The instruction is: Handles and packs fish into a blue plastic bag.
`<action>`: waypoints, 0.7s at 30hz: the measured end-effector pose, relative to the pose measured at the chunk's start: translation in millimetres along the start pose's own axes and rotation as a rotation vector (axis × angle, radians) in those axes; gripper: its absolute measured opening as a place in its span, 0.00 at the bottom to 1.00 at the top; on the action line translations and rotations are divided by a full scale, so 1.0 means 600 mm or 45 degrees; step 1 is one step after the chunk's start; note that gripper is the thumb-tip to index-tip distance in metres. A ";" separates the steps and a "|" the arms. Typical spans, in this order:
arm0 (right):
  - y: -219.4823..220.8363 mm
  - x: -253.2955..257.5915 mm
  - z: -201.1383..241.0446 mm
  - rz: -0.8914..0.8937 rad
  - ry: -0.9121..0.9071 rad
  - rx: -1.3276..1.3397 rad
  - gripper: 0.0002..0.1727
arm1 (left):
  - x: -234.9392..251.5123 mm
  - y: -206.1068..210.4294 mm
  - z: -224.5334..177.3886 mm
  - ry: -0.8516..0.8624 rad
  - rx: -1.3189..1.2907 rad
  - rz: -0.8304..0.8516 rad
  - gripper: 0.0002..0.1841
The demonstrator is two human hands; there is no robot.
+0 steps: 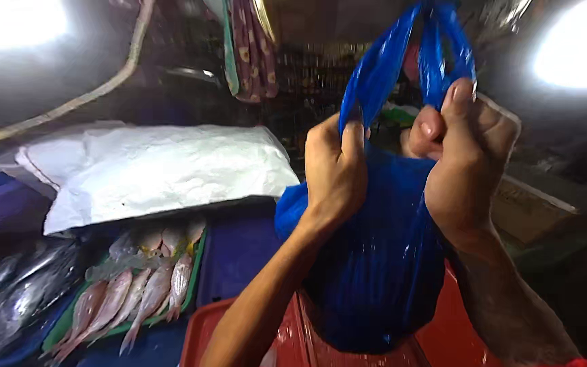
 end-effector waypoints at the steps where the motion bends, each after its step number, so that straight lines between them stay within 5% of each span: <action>1: -0.004 -0.027 0.006 0.023 0.063 0.029 0.20 | -0.016 -0.003 -0.001 0.035 0.011 -0.003 0.20; 3: -0.004 -0.069 0.003 0.028 0.221 0.013 0.17 | -0.044 -0.006 0.018 0.094 0.000 -0.025 0.20; 5: 0.013 -0.071 -0.048 -0.128 0.147 0.029 0.20 | -0.084 -0.010 0.059 0.073 0.015 -0.060 0.20; 13: -0.028 -0.342 -0.173 0.113 0.502 -0.286 0.25 | -0.363 -0.018 0.173 -0.596 0.245 -0.092 0.19; 21: -0.057 -0.491 -0.232 -0.075 0.710 -0.247 0.23 | -0.509 0.012 0.253 -0.716 0.322 -0.071 0.16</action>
Point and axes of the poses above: each hand's wrist, its own x-axis towards the middle knuckle, its own y-axis out of the palm, z = x × y, the point moved 2 cm from there along x, towards the middle knuckle, and after that the axes turned 6 degrees about -x, right-handed, at the moved point
